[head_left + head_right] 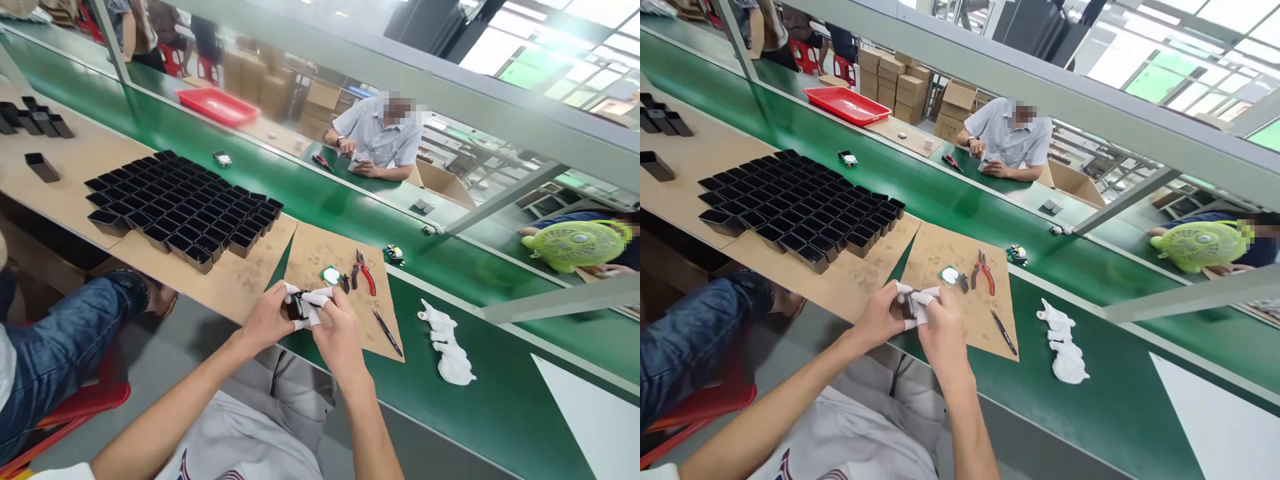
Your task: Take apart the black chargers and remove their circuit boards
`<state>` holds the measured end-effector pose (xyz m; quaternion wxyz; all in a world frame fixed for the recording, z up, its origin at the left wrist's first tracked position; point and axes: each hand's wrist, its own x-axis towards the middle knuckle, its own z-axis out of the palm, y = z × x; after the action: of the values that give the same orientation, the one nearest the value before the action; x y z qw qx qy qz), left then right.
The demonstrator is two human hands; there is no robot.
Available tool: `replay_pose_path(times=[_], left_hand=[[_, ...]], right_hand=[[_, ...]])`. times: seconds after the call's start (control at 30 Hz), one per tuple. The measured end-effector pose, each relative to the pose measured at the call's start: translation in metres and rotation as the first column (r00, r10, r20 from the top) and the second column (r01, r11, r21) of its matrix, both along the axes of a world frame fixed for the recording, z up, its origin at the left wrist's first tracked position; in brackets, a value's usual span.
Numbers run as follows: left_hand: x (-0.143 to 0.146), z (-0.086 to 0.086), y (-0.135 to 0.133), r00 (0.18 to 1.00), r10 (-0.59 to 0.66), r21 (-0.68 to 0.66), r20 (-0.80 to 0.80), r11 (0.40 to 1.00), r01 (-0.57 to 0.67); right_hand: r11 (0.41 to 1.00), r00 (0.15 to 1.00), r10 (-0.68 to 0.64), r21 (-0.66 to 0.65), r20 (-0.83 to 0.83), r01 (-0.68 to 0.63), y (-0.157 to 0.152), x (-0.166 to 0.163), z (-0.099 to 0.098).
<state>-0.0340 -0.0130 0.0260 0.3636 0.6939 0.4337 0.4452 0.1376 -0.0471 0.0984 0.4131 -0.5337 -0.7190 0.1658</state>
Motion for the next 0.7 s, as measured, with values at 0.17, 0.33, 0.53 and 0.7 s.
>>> replay_pose_path(times=[0.17,0.33,0.53,0.7], left_hand=[[0.001,-0.003,-0.002,1.000,0.022,0.013,-0.004,1.000,-0.022],[0.002,-0.005,-0.002,1.000,0.022,0.038,-0.019,0.999,-0.022],[0.003,-0.005,-0.001,0.999,0.019,0.055,-0.032,0.998,-0.017],[0.005,-0.008,0.000,0.999,0.042,0.049,-0.033,0.998,-0.040]], right_hand=[[0.987,0.986,-0.147,0.047,-0.074,0.151,-0.017,-0.015,-0.023],[0.955,0.941,-0.268,0.071,-0.205,0.287,-0.018,-0.017,-0.053],[0.949,0.932,-0.268,0.100,-0.245,0.299,-0.015,-0.018,-0.055],[0.949,0.942,-0.253,0.133,-0.220,0.286,-0.010,-0.019,-0.048]])
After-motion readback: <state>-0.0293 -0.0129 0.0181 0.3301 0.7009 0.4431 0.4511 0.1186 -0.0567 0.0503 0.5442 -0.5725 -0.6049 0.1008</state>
